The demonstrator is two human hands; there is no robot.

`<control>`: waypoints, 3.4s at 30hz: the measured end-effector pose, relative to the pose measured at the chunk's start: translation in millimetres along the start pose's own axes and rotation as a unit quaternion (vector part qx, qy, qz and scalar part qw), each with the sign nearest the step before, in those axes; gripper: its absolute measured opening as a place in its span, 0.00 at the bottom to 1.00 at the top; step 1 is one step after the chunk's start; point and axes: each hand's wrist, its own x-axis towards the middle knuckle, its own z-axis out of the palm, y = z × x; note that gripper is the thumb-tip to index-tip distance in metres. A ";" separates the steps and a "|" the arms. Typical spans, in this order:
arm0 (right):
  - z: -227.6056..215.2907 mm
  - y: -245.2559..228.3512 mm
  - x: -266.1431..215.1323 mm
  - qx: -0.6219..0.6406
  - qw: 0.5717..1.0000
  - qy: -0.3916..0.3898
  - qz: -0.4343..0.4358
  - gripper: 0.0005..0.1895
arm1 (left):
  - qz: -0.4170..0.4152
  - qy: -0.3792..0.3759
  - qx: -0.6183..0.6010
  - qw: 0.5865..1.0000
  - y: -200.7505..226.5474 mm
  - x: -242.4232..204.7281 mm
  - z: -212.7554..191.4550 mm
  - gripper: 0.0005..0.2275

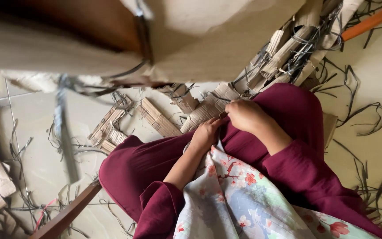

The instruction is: Wrapping wooden furniture legs with protective plastic strips and cutting them to size using scissors.

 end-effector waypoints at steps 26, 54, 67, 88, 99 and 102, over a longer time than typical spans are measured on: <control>-45.6 220.4 -13.8 0.148 0.920 0.347 0.105 0.37 | 0.293 0.174 -0.123 0.932 169.2 134.6 49.8 0.07; -77.2 -38.2 -93.5 0.368 0.829 0.419 -0.029 0.38 | 0.022 -0.045 -0.053 0.997 61.1 -40.1 -117.6 0.10; -4.7 -45.7 -70.5 0.393 0.829 0.396 0.042 0.15 | -0.059 0.081 0.194 0.976 -45.8 -49.4 -17.7 0.13; 3.9 -52.7 -29.8 0.634 0.734 0.244 0.021 0.11 | -0.160 0.269 -0.433 0.845 11.9 -59.6 -34.3 0.15; 31.9 -54.6 -5.7 0.571 0.807 0.147 -0.023 0.18 | -0.085 0.267 -0.577 0.767 23.6 -41.6 -46.9 0.18; 44.8 -40.1 0.8 0.534 0.833 0.142 -0.010 0.15 | -0.087 0.325 -0.573 0.747 29.6 -52.7 -63.1 0.22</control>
